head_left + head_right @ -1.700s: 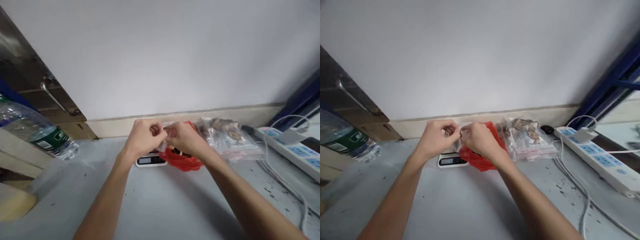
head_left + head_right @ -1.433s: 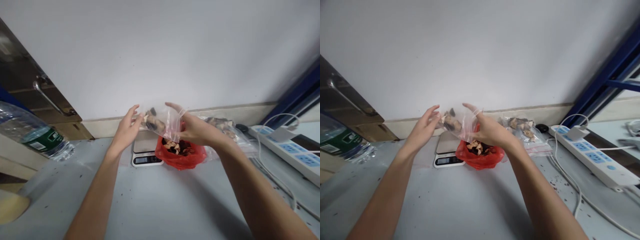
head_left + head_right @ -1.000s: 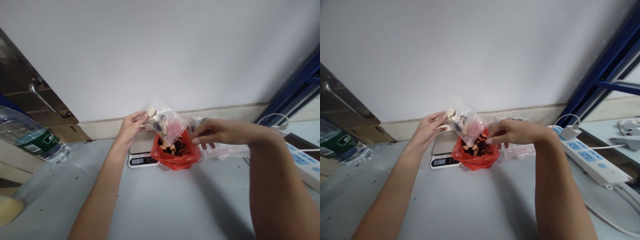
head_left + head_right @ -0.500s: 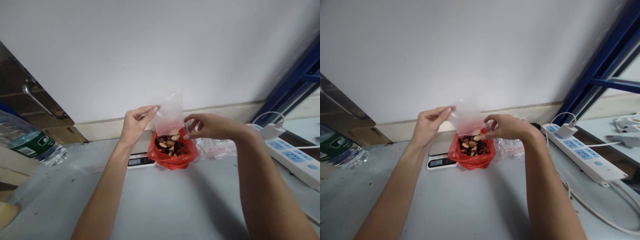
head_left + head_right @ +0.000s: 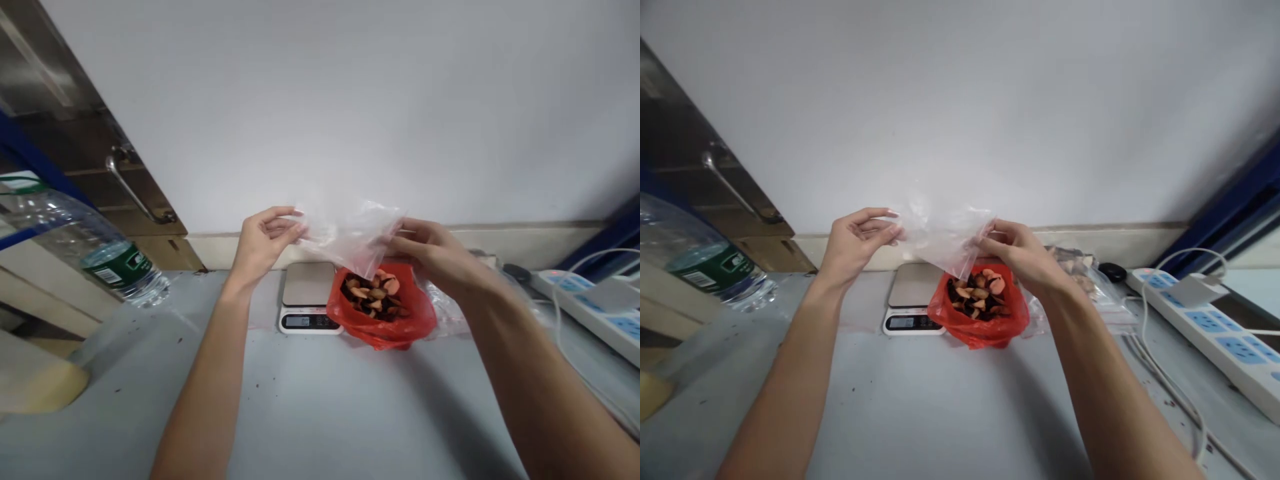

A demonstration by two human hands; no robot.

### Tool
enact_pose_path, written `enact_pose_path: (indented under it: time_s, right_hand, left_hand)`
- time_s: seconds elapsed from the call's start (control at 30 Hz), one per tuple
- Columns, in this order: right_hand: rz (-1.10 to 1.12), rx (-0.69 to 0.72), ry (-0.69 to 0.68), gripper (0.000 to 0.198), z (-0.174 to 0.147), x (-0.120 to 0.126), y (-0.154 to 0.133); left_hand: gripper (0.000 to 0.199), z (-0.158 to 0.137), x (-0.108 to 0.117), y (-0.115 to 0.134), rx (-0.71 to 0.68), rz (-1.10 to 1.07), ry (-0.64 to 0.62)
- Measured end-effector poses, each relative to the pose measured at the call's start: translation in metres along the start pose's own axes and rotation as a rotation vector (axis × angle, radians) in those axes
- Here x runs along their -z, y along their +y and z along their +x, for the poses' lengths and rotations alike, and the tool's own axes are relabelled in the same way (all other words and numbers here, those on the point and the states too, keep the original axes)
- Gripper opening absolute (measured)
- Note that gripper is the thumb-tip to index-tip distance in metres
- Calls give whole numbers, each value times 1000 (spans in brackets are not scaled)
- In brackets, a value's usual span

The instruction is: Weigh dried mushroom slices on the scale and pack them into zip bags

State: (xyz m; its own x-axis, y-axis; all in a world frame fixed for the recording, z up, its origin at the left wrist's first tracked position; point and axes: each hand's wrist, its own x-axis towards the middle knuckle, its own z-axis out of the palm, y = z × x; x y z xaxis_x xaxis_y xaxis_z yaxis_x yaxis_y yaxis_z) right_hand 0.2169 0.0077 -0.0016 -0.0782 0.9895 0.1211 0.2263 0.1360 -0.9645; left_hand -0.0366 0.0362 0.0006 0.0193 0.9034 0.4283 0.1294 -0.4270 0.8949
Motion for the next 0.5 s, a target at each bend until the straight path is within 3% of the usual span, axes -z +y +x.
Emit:
enact_pose_path:
  time_s: [0.13, 0.23, 0.3, 0.4, 0.5]
  right_hand:
    - [-11, 104, 88, 33, 6, -39, -6]
    - [-114, 217, 189, 19, 14, -77, -10]
    - [-276, 365, 188, 18, 16, -108, -12]
    - [-730, 574, -28, 29, 13, -160, -14]
    - [-1097, 610, -461, 38, 1, -208, -9]
  left_hand:
    - [52, -5, 50, -6, 120, -5, -29]
    - [40, -8, 93, -18, 247, 96, 90]
    - [27, -11, 121, -27, 342, 205, 201]
    - [22, -18, 151, -39, 476, 273, 175]
    - [23, -25, 161, -51, 598, 269, 42]
